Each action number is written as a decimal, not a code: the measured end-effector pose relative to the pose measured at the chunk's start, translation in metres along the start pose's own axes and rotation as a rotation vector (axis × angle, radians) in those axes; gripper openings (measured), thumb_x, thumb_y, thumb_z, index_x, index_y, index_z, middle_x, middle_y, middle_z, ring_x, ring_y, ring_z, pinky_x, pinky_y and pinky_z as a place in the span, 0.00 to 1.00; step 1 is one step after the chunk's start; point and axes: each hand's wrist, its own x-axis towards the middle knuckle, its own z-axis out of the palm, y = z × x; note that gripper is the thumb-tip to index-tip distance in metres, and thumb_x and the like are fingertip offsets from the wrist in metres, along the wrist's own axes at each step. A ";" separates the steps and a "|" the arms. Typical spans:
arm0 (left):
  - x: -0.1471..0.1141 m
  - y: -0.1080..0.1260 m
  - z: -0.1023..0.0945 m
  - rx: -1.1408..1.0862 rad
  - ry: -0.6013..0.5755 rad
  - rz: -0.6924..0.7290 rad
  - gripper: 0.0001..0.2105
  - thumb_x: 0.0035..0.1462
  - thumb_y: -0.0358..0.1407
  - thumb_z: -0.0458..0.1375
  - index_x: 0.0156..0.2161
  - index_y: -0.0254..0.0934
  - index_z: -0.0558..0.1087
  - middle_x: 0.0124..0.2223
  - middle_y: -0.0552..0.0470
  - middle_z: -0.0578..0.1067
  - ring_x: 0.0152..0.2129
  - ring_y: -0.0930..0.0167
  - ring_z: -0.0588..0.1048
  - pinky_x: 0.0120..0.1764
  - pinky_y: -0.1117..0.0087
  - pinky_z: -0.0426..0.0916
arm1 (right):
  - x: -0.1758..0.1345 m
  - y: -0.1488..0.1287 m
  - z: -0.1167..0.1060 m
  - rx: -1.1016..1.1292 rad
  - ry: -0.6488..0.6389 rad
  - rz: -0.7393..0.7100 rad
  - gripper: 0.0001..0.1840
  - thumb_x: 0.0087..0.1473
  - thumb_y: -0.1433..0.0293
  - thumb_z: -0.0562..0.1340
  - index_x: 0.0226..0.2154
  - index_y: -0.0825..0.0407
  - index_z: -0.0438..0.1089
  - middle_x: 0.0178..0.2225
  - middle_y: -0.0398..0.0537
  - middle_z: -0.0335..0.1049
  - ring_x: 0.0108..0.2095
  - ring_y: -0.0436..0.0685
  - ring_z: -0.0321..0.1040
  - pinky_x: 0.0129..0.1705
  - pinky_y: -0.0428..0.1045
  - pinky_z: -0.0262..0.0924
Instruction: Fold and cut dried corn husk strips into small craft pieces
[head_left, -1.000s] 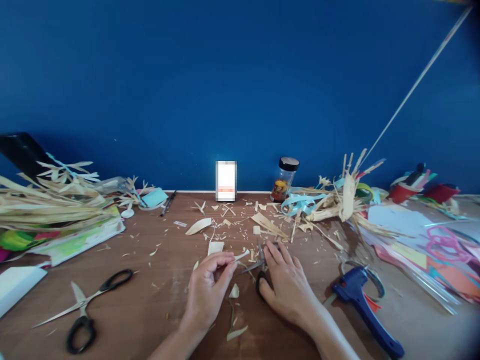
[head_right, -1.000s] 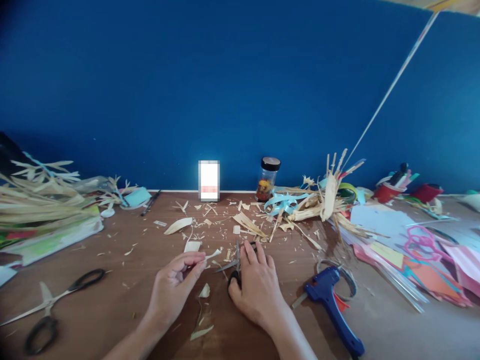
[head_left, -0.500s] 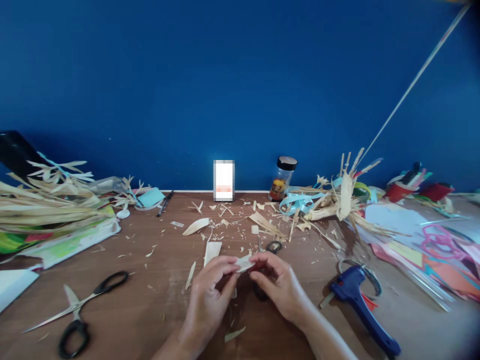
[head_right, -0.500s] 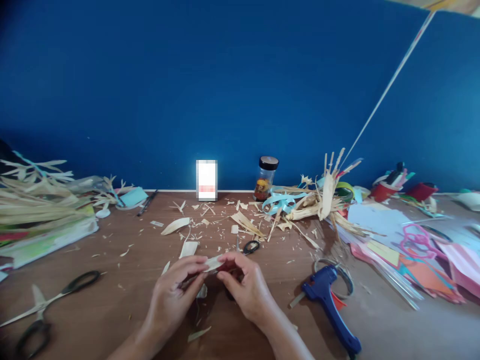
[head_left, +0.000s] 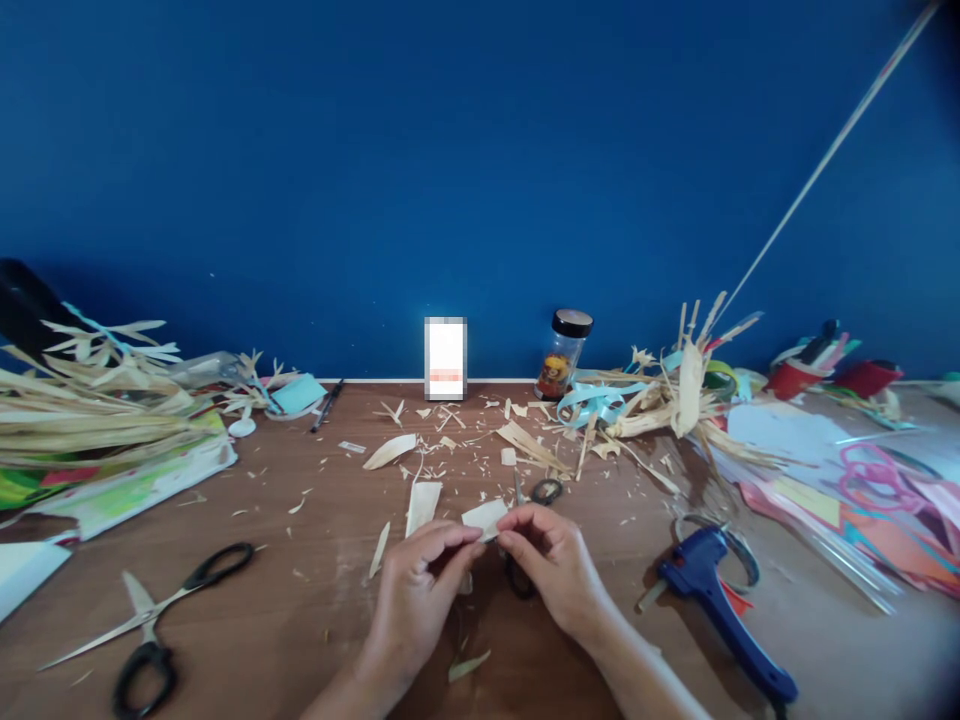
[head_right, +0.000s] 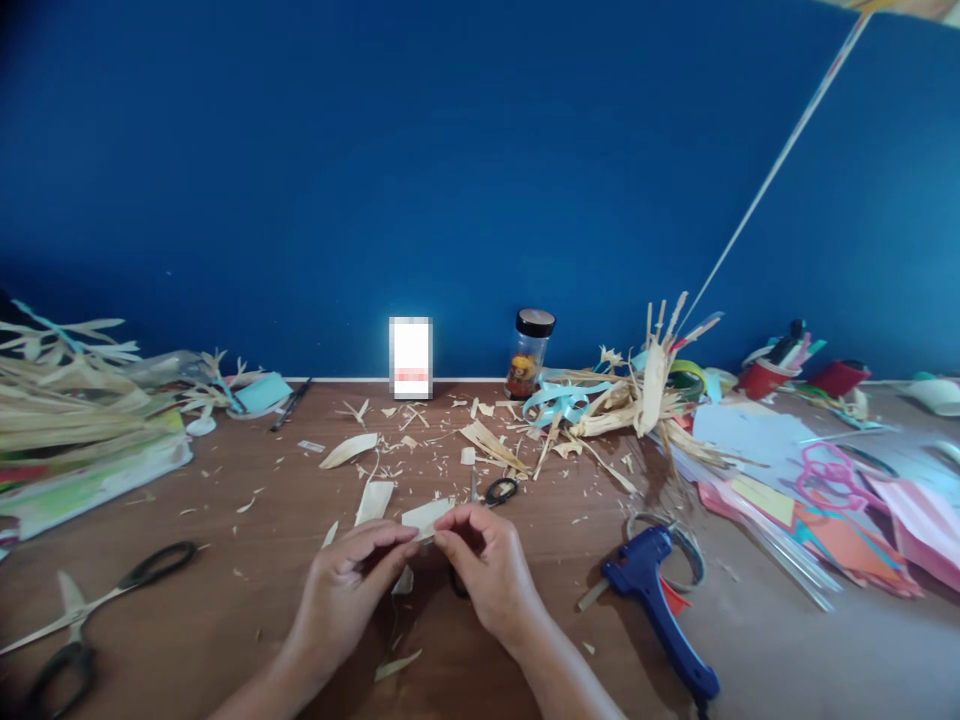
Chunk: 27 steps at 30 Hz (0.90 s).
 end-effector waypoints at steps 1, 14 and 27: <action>0.000 0.000 0.000 -0.005 0.007 -0.010 0.04 0.46 0.34 0.60 0.28 0.40 0.77 0.29 0.50 0.76 0.27 0.68 0.74 0.33 0.71 0.68 | 0.000 0.000 0.000 0.007 -0.002 0.000 0.09 0.47 0.66 0.61 0.31 0.54 0.68 0.22 0.41 0.64 0.23 0.48 0.57 0.25 0.43 0.53; 0.000 -0.005 0.000 -0.108 -0.056 -0.204 0.08 0.48 0.37 0.57 0.33 0.38 0.75 0.27 0.51 0.76 0.24 0.70 0.74 0.29 0.73 0.68 | 0.001 0.000 0.004 0.060 0.015 0.035 0.08 0.45 0.67 0.63 0.29 0.54 0.68 0.19 0.39 0.62 0.20 0.46 0.55 0.21 0.41 0.50; 0.003 -0.002 0.000 -0.165 -0.049 -0.335 0.08 0.44 0.38 0.61 0.30 0.36 0.76 0.27 0.51 0.78 0.25 0.71 0.73 0.29 0.74 0.66 | 0.002 0.004 0.007 0.091 0.013 0.062 0.09 0.46 0.64 0.62 0.25 0.54 0.67 0.19 0.38 0.61 0.20 0.46 0.53 0.21 0.41 0.49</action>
